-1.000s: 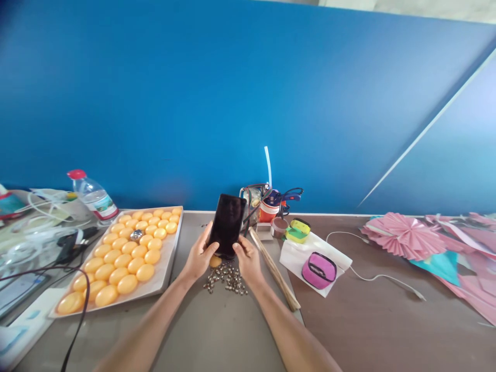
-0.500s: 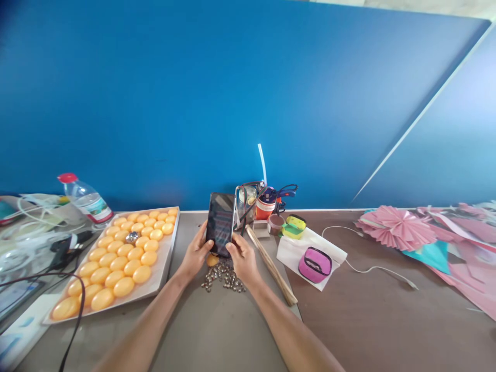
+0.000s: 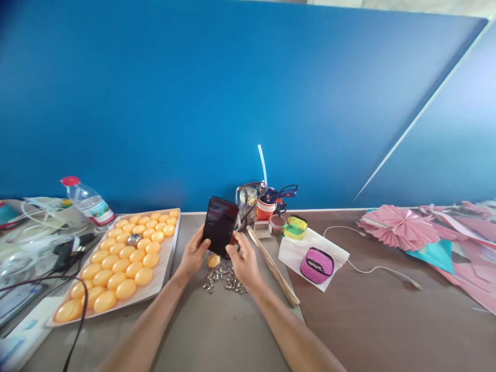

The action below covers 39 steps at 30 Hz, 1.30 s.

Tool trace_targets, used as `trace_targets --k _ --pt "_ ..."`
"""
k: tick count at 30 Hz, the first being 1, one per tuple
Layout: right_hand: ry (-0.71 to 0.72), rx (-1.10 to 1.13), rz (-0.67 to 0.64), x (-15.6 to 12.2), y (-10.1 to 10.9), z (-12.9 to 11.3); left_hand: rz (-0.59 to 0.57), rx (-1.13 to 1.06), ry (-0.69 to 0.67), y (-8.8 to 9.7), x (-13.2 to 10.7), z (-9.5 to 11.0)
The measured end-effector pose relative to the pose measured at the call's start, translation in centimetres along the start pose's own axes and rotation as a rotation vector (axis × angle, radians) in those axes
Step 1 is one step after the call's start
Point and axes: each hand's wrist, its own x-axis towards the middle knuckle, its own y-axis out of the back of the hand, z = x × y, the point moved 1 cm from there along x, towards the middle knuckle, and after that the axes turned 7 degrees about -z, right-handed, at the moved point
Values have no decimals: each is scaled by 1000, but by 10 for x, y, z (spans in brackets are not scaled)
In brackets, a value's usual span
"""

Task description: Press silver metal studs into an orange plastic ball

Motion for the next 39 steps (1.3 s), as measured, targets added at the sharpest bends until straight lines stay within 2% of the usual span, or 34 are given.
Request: trace_targets --k 3,7,11,14,17,21,23,26,29,32,34,36,39 --pt "-34 200 20 7 4 1 45 262 -83 3 -2 0" --pt "-71 399 115 13 9 6 98 514 -203 4 -6 2" --pt "-90 538 178 16 16 4 161 606 -324 9 -6 3" --pt "-104 548 110 16 20 3 236 639 -408 13 -5 1" --pt "-23 256 1 15 24 3 292 661 -454 15 -5 -1" --pt "168 -372 -26 13 30 6 322 746 -506 13 -6 2" --pt "212 -528 -63 11 31 9 306 789 -509 12 -7 3" --pt "235 -585 -91 7 29 17 295 811 -459 10 -8 4" --pt "185 -511 -7 4 24 22 323 768 -404 9 -8 4" --pt "24 -363 118 4 18 24 393 646 -361 8 -7 4" --pt "-109 -190 202 5 14 24 415 494 -267 8 -7 2" --pt "-202 71 230 7 12 26 355 263 -117 7 -5 -1" --pt "-251 429 165 10 8 28 176 -109 90 2 -2 -6"
